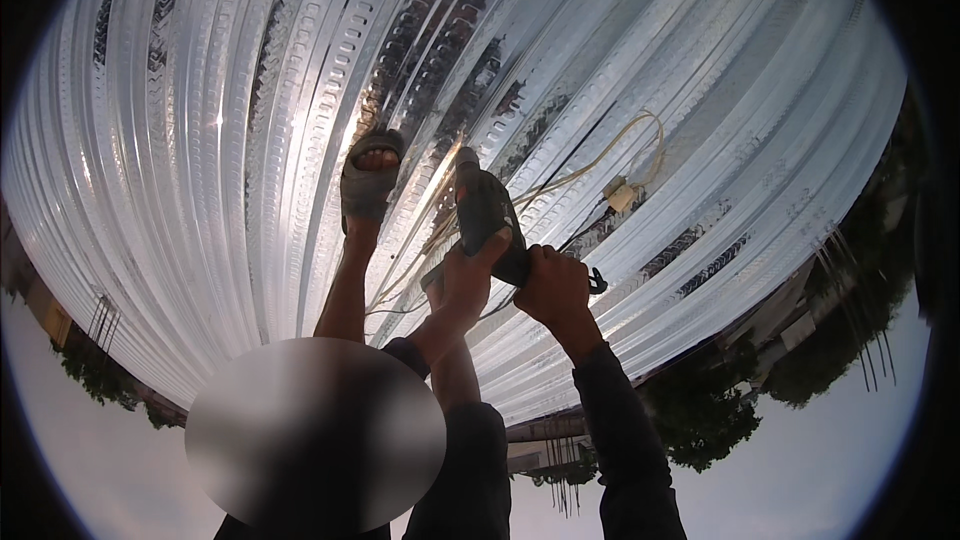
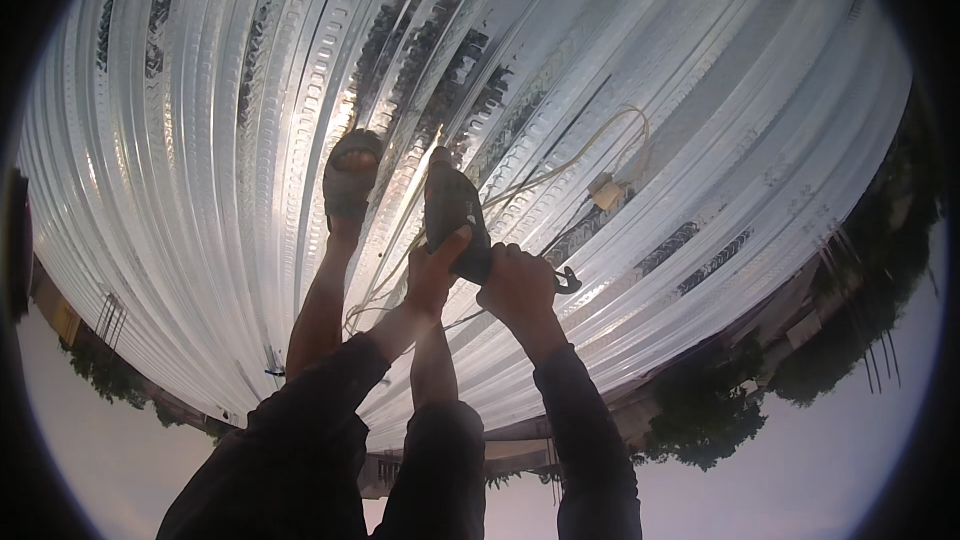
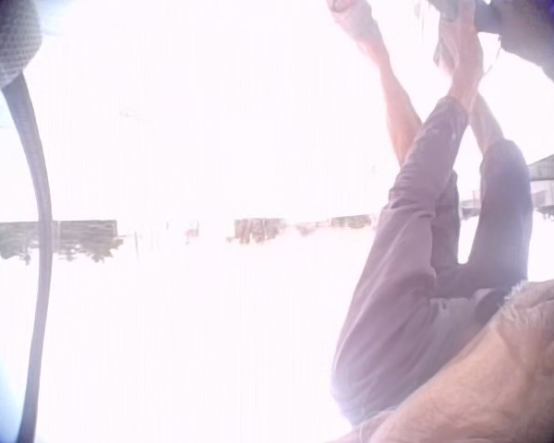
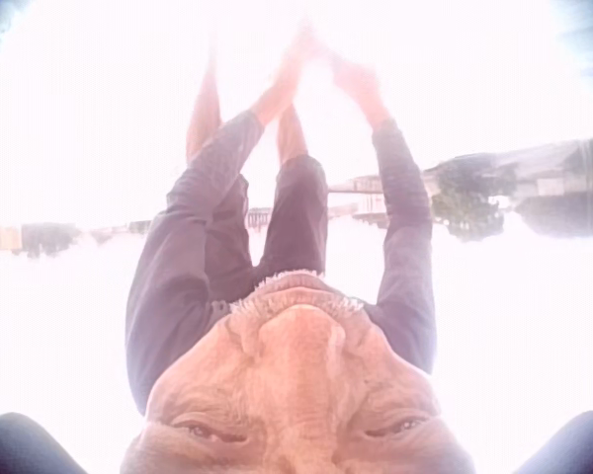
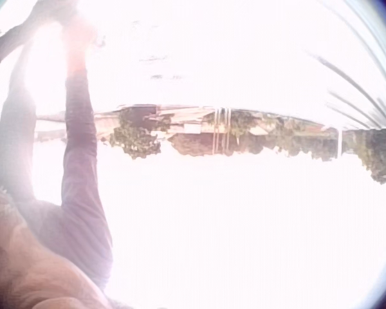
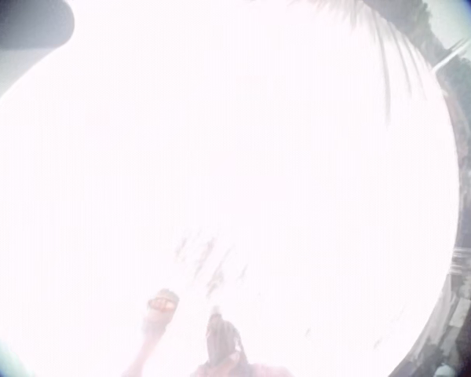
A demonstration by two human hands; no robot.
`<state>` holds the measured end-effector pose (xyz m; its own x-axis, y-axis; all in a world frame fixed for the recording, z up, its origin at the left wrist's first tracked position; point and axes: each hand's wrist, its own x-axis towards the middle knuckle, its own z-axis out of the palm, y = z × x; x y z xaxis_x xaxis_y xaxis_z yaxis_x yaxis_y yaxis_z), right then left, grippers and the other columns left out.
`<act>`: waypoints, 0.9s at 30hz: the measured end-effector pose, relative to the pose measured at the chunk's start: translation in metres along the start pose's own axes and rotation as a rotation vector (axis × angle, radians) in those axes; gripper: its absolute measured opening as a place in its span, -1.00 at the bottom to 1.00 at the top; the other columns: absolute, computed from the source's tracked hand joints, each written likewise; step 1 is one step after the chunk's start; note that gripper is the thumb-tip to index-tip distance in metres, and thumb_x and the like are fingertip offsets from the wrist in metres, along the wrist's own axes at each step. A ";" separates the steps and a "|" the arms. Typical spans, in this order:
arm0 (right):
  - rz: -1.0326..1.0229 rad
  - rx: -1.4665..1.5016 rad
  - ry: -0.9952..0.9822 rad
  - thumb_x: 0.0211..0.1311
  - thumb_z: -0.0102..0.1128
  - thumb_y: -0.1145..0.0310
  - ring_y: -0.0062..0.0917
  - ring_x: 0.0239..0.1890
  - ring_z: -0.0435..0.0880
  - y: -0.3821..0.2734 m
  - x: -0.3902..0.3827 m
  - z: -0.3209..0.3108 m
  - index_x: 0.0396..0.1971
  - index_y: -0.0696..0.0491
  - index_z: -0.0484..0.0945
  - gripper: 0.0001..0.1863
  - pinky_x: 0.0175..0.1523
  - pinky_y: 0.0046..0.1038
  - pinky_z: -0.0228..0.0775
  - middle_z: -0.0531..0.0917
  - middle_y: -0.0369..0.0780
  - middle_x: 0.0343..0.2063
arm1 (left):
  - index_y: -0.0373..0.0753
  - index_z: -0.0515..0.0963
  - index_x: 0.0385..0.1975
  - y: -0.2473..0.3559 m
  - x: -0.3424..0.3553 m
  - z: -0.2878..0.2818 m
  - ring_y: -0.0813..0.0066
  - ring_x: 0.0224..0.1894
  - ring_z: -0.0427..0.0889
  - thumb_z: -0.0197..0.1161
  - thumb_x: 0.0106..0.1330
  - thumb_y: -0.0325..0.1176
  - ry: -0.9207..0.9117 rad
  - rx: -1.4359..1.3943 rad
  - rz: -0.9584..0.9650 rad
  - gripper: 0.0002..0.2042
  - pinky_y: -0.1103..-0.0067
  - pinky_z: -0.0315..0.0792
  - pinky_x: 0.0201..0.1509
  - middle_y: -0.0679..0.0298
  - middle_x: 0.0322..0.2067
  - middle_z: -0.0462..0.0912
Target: The person installs corrugated metal roof panels by drilling holes and fastening them with a rivet gun. They repeatedly position the drill, insert fasteners, and use the rivet gun to secure the panels to the roof structure.
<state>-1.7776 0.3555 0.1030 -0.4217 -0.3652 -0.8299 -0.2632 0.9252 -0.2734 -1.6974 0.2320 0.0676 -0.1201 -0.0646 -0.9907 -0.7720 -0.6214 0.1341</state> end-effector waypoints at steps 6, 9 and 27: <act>0.022 -0.032 -0.003 -0.22 0.33 0.40 -0.20 -0.50 0.72 -0.010 0.004 -0.002 -0.45 0.08 0.55 -0.76 -0.37 -0.25 0.57 0.64 -0.15 -0.52 | -0.48 0.64 -0.18 0.010 0.003 -0.015 0.42 -0.25 0.58 0.38 0.08 0.21 -0.004 0.154 -0.115 -0.30 0.48 0.40 -0.05 0.14 -0.30 0.67; 0.033 -0.046 -0.032 -0.21 0.33 0.40 -0.21 -0.51 0.71 -0.014 0.008 -0.010 -0.44 0.08 0.55 -0.76 -0.37 -0.25 0.57 0.63 -0.16 -0.52 | -0.48 0.65 -0.20 0.002 0.011 -0.017 0.40 -0.26 0.59 0.39 0.08 0.21 0.022 0.143 -0.108 -0.30 0.49 0.39 -0.07 0.16 -0.30 0.67; -0.037 -0.191 -0.122 -0.10 0.35 0.32 -0.28 -0.40 0.75 -0.031 0.031 -0.040 -0.35 0.06 0.61 -0.74 -0.28 -0.29 0.56 0.66 -0.17 -0.42 | -0.21 0.65 -0.34 0.035 0.007 -0.013 0.75 -0.60 0.32 0.31 0.26 0.12 -0.123 -0.230 -0.230 -0.57 0.68 0.16 -0.49 0.47 -0.55 0.51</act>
<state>-1.8172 0.3117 0.1047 -0.3039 -0.3725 -0.8769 -0.4405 0.8711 -0.2173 -1.7169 0.1995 0.0653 -0.0444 0.1841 -0.9819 -0.6287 -0.7690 -0.1157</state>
